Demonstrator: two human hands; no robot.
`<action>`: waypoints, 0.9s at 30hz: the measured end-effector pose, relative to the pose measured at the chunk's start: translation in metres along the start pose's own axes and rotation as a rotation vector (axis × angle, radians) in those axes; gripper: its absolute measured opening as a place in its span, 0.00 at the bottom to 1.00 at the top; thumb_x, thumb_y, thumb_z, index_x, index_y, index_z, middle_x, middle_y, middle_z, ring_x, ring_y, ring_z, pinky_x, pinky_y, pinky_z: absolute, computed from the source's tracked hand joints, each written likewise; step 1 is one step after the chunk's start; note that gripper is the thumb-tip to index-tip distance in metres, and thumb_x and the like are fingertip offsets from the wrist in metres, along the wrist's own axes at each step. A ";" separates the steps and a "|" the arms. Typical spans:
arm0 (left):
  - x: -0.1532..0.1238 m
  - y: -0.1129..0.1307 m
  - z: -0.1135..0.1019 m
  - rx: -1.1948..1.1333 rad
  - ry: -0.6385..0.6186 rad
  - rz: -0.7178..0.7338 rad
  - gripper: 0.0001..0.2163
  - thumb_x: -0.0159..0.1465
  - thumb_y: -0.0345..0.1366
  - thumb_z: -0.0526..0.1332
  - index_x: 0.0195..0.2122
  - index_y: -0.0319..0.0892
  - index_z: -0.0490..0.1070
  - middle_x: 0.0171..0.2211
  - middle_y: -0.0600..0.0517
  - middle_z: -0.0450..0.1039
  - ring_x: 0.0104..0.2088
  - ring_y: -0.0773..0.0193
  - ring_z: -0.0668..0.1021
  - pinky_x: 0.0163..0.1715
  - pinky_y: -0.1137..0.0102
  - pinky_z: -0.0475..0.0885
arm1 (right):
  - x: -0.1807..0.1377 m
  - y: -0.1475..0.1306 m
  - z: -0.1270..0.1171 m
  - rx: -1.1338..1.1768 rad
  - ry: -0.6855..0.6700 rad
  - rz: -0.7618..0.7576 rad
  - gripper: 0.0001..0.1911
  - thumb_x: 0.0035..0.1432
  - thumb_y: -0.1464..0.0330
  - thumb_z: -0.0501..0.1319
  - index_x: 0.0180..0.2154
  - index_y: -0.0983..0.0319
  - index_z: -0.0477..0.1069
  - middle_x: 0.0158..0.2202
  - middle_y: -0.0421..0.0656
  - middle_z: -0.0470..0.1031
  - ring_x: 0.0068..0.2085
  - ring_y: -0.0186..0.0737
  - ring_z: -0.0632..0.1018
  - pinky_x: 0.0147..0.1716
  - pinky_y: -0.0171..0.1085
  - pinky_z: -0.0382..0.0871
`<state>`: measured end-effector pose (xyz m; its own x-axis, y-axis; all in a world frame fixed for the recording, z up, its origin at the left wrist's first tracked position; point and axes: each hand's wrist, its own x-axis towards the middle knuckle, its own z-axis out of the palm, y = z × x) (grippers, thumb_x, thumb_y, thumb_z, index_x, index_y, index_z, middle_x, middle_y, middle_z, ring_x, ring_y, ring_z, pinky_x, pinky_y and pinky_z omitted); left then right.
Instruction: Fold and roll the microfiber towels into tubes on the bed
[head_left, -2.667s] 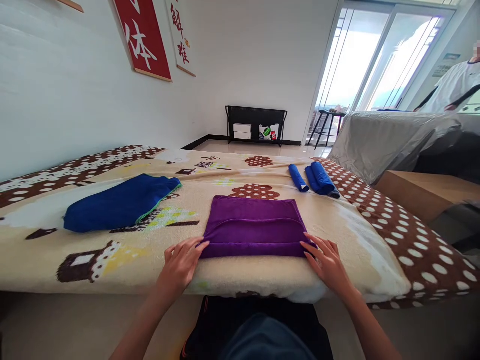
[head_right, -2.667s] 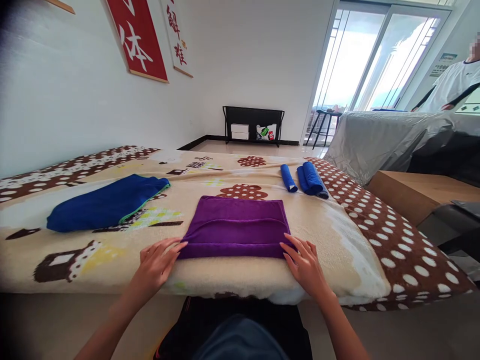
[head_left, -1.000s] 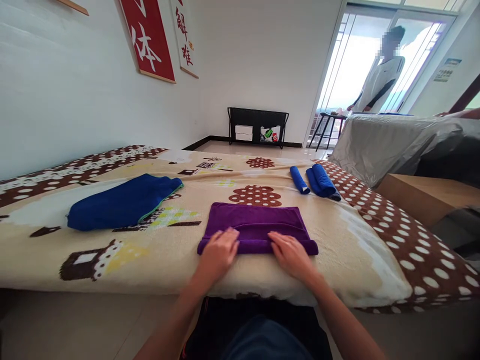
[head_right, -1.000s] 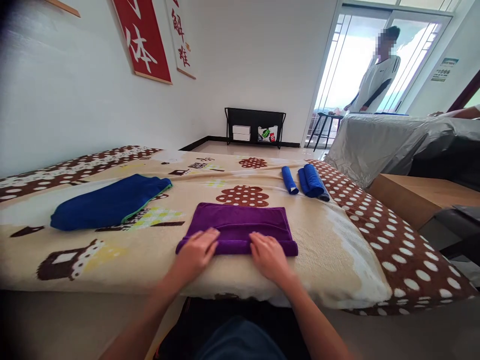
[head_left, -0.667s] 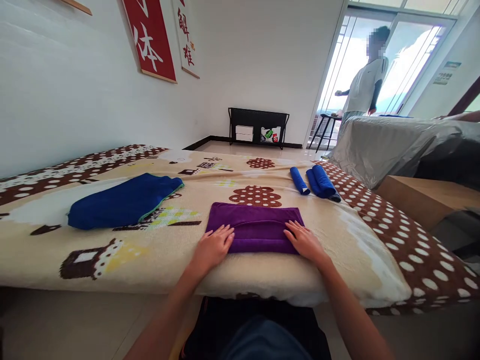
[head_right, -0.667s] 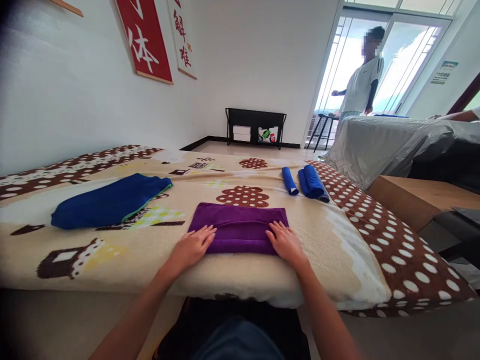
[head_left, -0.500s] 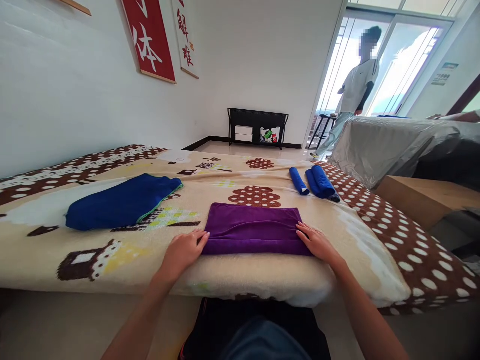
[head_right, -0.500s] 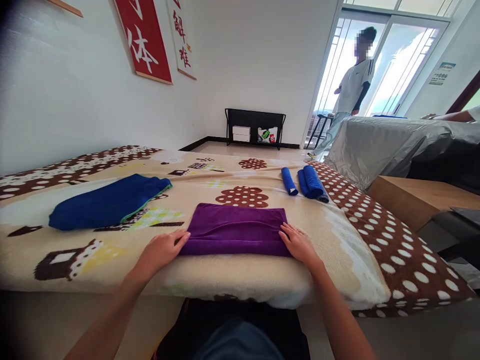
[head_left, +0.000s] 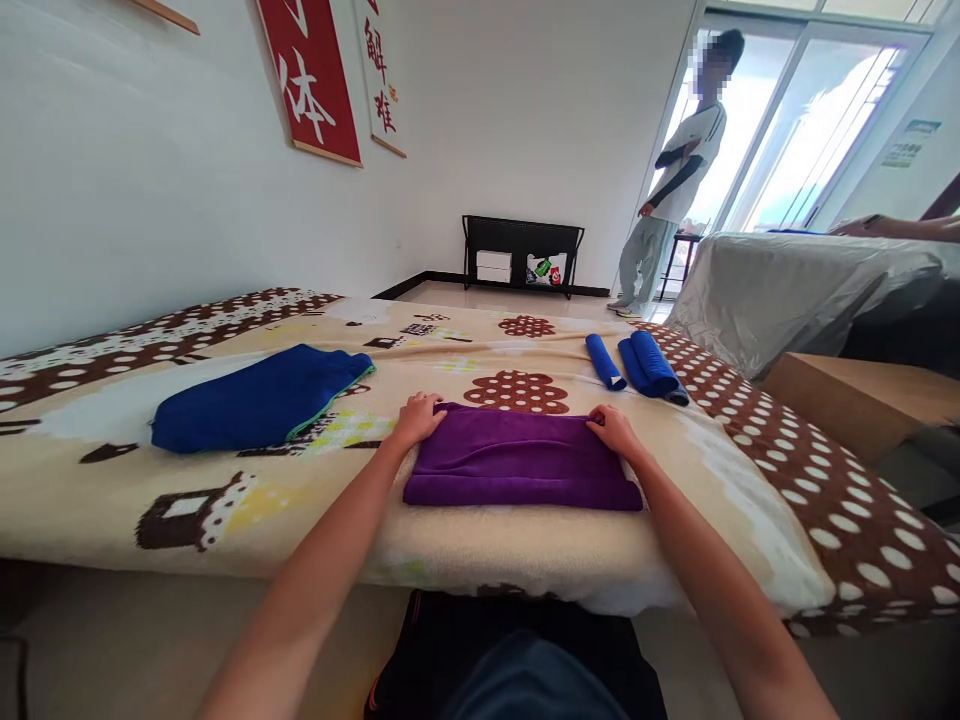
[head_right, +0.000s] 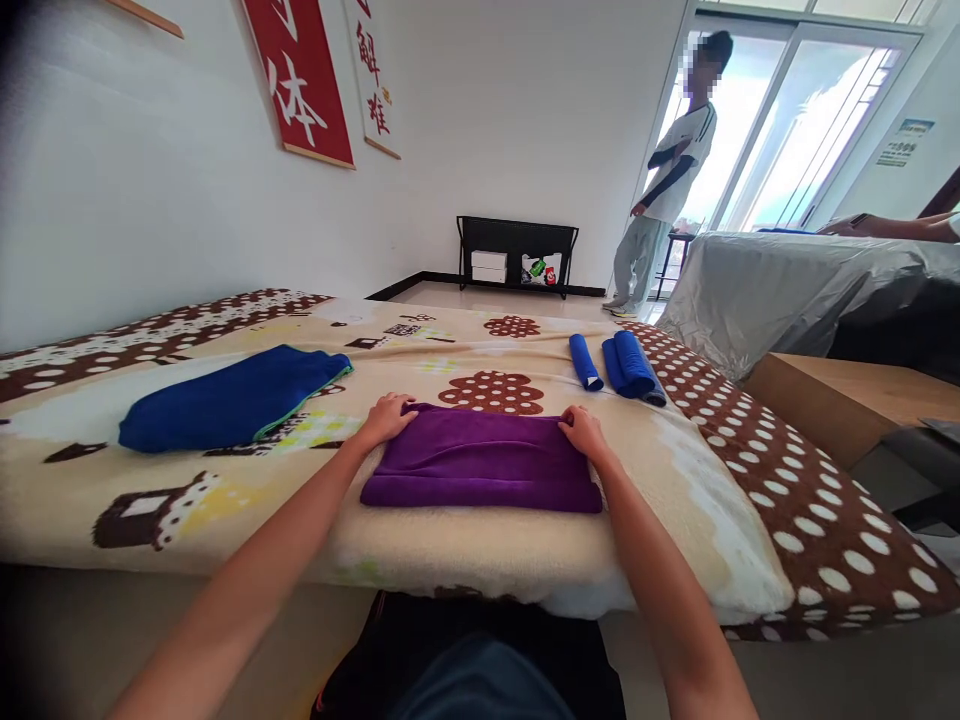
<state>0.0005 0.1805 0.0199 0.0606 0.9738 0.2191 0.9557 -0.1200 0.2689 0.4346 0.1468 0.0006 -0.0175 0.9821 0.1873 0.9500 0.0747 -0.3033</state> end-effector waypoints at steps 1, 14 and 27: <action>0.003 -0.002 0.002 -0.017 -0.002 -0.006 0.17 0.68 0.42 0.60 0.54 0.41 0.69 0.55 0.45 0.70 0.51 0.56 0.75 0.51 0.54 0.73 | 0.002 0.001 0.001 -0.006 -0.008 0.007 0.15 0.66 0.61 0.60 0.47 0.64 0.71 0.47 0.45 0.74 0.46 0.40 0.77 0.47 0.46 0.73; 0.023 -0.010 0.012 -0.221 0.062 -0.129 0.17 0.68 0.42 0.61 0.54 0.40 0.69 0.52 0.45 0.71 0.47 0.58 0.77 0.46 0.57 0.76 | 0.011 -0.001 0.004 -0.045 0.124 0.034 0.09 0.65 0.65 0.59 0.43 0.63 0.69 0.42 0.44 0.75 0.47 0.43 0.74 0.49 0.45 0.67; 0.018 0.002 0.011 -0.244 0.203 -0.224 0.16 0.68 0.43 0.60 0.53 0.39 0.69 0.48 0.46 0.73 0.45 0.59 0.77 0.47 0.57 0.75 | -0.007 -0.010 0.003 -0.072 0.210 -0.012 0.06 0.66 0.68 0.52 0.43 0.61 0.65 0.43 0.49 0.75 0.49 0.47 0.72 0.48 0.42 0.58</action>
<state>0.0071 0.1996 0.0141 -0.2239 0.9258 0.3046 0.8405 0.0251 0.5413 0.4246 0.1397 -0.0001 0.0291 0.9233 0.3829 0.9701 0.0663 -0.2335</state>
